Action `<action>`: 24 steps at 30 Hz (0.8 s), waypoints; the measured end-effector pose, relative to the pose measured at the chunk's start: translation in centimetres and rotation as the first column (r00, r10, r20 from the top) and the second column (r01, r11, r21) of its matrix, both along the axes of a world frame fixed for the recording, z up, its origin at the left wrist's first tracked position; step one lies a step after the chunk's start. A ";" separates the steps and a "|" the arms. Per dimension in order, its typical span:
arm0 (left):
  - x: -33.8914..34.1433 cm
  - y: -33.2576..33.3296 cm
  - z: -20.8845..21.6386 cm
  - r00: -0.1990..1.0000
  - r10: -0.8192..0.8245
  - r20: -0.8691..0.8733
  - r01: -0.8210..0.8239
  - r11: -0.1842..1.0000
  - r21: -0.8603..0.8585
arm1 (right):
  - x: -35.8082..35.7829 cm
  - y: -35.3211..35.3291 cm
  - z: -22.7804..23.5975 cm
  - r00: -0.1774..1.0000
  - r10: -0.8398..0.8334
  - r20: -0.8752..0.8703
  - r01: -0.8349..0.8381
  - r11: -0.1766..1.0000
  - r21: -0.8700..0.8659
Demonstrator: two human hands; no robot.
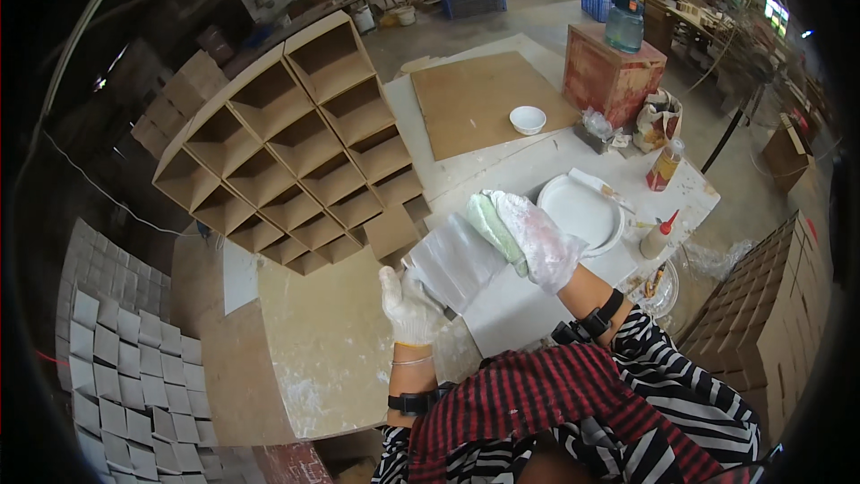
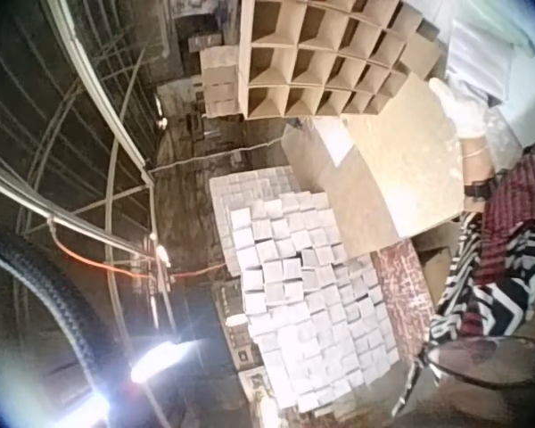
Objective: Applying a white substance to a small wooden box and wiping it with a cloth.
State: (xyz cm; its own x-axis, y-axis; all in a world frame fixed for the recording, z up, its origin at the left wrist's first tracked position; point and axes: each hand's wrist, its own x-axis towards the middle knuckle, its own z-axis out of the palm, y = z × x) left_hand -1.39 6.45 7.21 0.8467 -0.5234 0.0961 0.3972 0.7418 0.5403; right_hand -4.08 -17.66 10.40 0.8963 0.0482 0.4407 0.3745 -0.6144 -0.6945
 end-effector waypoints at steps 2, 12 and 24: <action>0.4 0.0 -0.9 0.994 0.079 -0.073 -0.078 0.997 0.027 | -0.1 0.4 0.4 0.997 0.016 0.082 -0.010 0.997 -0.077; 0.5 -0.2 -2.7 0.958 0.158 -0.241 -0.108 0.972 0.208 | -1.1 4.0 3.8 0.994 0.042 -0.100 -0.026 0.987 0.158; 2.3 0.3 -6.7 0.915 -0.402 -0.015 0.374 0.865 -0.335 | -1.5 6.1 5.6 0.772 0.625 -0.119 -0.625 0.780 0.043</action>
